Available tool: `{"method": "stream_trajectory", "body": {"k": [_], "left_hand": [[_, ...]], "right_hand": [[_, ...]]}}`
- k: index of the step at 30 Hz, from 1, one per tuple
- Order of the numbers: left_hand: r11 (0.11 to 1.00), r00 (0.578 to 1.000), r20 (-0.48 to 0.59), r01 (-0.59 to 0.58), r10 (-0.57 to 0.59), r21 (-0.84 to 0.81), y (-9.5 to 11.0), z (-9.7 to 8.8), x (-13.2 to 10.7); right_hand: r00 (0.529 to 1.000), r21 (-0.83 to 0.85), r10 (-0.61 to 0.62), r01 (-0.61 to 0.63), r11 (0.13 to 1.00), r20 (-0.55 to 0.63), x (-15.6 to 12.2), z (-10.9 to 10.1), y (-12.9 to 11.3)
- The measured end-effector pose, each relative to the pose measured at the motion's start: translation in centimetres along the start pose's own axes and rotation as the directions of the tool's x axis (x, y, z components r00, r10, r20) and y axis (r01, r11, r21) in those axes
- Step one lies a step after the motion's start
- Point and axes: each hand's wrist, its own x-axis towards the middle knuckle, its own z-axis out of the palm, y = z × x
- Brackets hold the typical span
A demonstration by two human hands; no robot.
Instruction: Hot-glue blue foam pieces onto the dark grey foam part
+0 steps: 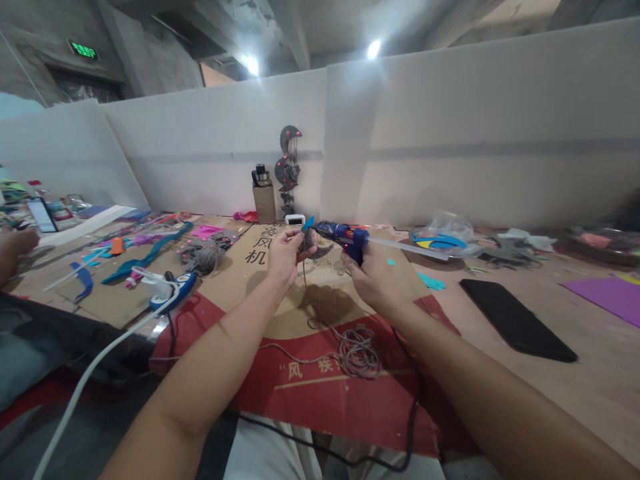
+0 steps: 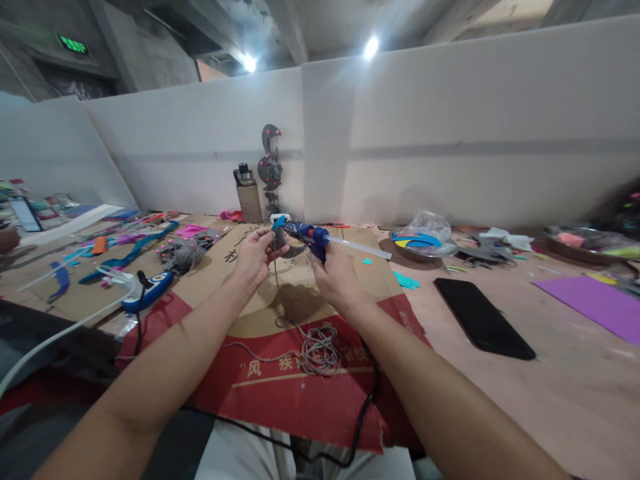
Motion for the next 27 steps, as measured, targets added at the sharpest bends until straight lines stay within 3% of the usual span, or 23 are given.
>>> {"method": "stream_trajectory", "body": {"k": [11, 15, 22, 25, 27], "left_hand": [[0.999, 0.999, 0.033, -0.001, 0.002, -0.041, 0.0, -0.2, 0.0], [0.999, 0.999, 0.037, 0.024, -0.023, -0.042, 0.2, -0.2, 0.0], [0.997, 0.997, 0.029, 0.072, -0.071, -0.036, 0.0, -0.3, 0.1], [0.997, 0.997, 0.027, 0.073, -0.072, -0.038, -0.1, -0.3, 0.2], [0.997, 0.997, 0.023, 0.068, -0.067, -0.038, 0.0, -0.3, 0.1]], "right_hand": [[0.995, 0.028, 0.101, -0.101, 0.994, 0.029, 0.4, 0.0, 0.4], [0.995, 0.138, 0.092, -0.086, 0.987, -0.035, 0.8, 0.4, 1.3], [0.976, 0.317, 0.215, -0.19, 0.929, -0.044, 1.3, 0.3, 2.5], [0.981, 0.323, 0.193, -0.176, 0.93, -0.02, 1.2, 0.1, 1.8], [0.994, 0.258, 0.11, -0.1, 0.961, -0.026, 1.0, 0.4, 1.4]]}}
